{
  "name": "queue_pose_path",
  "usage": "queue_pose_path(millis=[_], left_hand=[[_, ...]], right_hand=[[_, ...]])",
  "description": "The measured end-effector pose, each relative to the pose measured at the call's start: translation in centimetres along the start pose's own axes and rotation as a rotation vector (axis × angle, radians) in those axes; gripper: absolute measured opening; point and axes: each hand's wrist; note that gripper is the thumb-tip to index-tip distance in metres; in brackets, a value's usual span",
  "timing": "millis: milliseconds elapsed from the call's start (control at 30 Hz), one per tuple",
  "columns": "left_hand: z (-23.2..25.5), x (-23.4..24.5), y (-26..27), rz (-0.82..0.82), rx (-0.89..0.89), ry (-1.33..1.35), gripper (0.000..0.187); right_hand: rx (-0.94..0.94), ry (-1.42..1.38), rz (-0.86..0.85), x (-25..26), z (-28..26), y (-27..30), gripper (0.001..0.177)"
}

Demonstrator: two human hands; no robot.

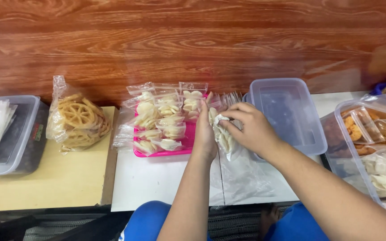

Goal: Packaging small white snacks into plastic bags and organizing them in a basket.

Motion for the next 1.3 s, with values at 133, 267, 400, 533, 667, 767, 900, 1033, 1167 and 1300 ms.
queue_pose_path(millis=[133, 267, 400, 533, 667, 767, 900, 1033, 1167, 1300], left_hand=[[0.7, -0.6, 0.9, 0.033, 0.005, 0.034, 0.061], [2.5, -2.1, 2.7, 0.058, -0.004, 0.04, 0.06], [2.9, -1.6, 2.6, 0.08, 0.018, 0.119, 0.064], [3.6, -2.7, 3.9, 0.048, 0.034, 0.174, 0.063], [2.7, -2.7, 2.9, -0.054, -0.041, 0.058, 0.062], [3.2, -3.3, 4.4, -0.088, -0.083, -0.049, 0.061], [3.3, -3.3, 4.1, -0.085, -0.115, -0.082, 0.063], [4.0, -5.2, 5.8, -0.077, -0.102, -0.09, 0.066], [4.2, -7.1, 7.1, -0.043, -0.053, -0.204, 0.069], [3.1, -5.9, 5.8, -0.023, -0.079, -0.167, 0.071]], right_hand=[[-0.079, 0.025, -0.025, -0.2, -0.1, -0.2, 0.023], [-0.091, -0.065, -0.07, 0.0, -0.7, -0.2, 0.034], [0.015, -0.019, -0.179, 0.3, -1.2, 0.6, 0.047], [0.097, 0.061, -0.082, -1.2, -0.3, 0.6, 0.034], [0.062, -0.037, 0.073, -1.2, 0.3, -0.3, 0.026], [0.011, -0.1, 0.127, -1.0, -0.5, -0.4, 0.027], [0.052, -0.126, 0.141, -1.1, -1.1, 0.1, 0.023], [0.077, -0.113, 0.143, -1.2, -0.4, 0.0, 0.025], [0.035, -0.09, 0.206, -1.1, 0.9, -0.3, 0.021], [0.028, -0.099, 0.15, -0.8, 0.1, 0.0, 0.02]])
Point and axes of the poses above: each hand's wrist, its own y-axis away from the middle knuckle, its own x-axis out of the back of the hand, z = x × y, and after that the axes turned 1 degree about -x, right-handed
